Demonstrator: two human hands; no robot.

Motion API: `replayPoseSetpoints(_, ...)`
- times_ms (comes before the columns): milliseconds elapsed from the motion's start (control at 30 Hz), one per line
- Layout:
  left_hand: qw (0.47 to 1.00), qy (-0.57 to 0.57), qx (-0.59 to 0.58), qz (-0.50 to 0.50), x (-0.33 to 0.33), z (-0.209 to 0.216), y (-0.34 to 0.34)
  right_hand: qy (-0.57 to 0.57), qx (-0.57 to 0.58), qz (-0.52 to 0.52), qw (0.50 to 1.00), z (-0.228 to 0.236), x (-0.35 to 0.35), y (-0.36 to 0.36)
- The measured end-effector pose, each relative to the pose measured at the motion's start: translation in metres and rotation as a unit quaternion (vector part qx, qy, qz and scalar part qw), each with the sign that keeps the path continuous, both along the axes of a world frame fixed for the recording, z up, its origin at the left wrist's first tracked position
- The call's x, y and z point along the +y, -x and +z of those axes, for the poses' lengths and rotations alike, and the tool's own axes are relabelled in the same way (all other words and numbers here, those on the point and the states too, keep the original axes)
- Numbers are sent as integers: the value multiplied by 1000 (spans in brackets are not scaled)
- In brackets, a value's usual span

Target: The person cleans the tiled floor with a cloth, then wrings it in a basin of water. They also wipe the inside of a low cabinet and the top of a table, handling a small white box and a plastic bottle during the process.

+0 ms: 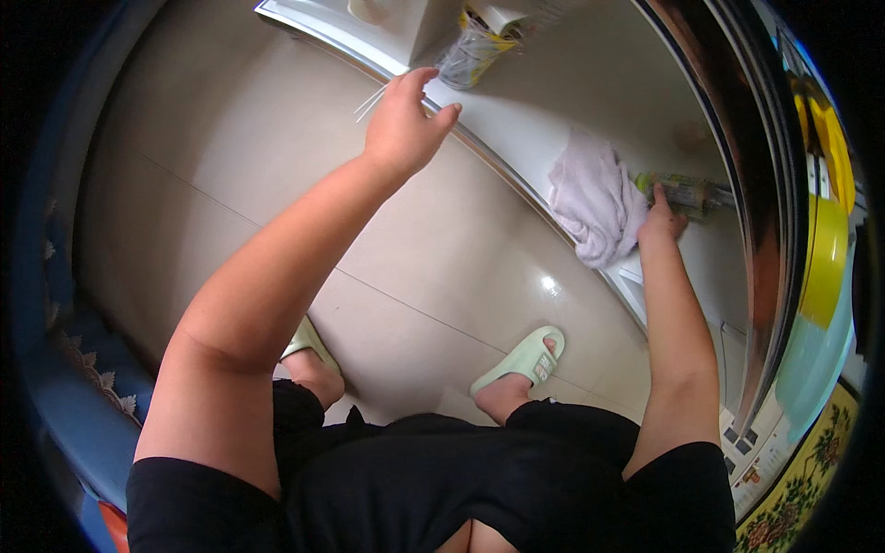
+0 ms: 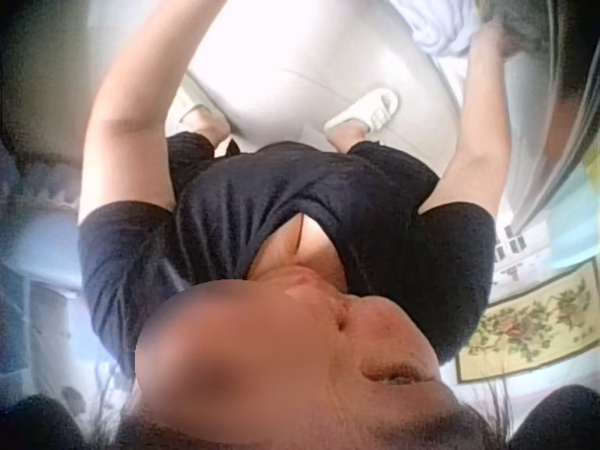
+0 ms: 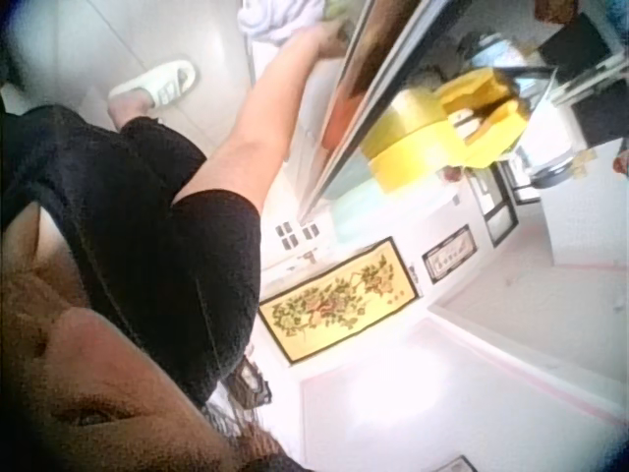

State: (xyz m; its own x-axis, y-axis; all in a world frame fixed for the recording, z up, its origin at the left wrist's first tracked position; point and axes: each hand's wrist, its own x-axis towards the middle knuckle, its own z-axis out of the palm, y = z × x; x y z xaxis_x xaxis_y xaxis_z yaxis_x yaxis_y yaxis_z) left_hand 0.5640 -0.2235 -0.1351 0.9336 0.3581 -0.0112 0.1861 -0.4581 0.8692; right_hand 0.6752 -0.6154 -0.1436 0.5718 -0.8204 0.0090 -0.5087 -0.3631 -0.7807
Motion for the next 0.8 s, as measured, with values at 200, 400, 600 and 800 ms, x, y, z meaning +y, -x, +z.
replayPoseSetpoints(200,995,-1,36,-95,0,2,2,-58,-27,394,917,-15,58,-98)
replayPoseSetpoints(400,994,8,-4,-107,-5,2,4,391,-150,604,678,-65,151,-193)
replayPoseSetpoints(600,993,-4,-65,-94,-7,-16,12,-2,-13,620,784,-30,192,-150)
replayPoseSetpoints(800,988,39,6,-146,-21,-6,18,428,4,540,724,15,98,42)
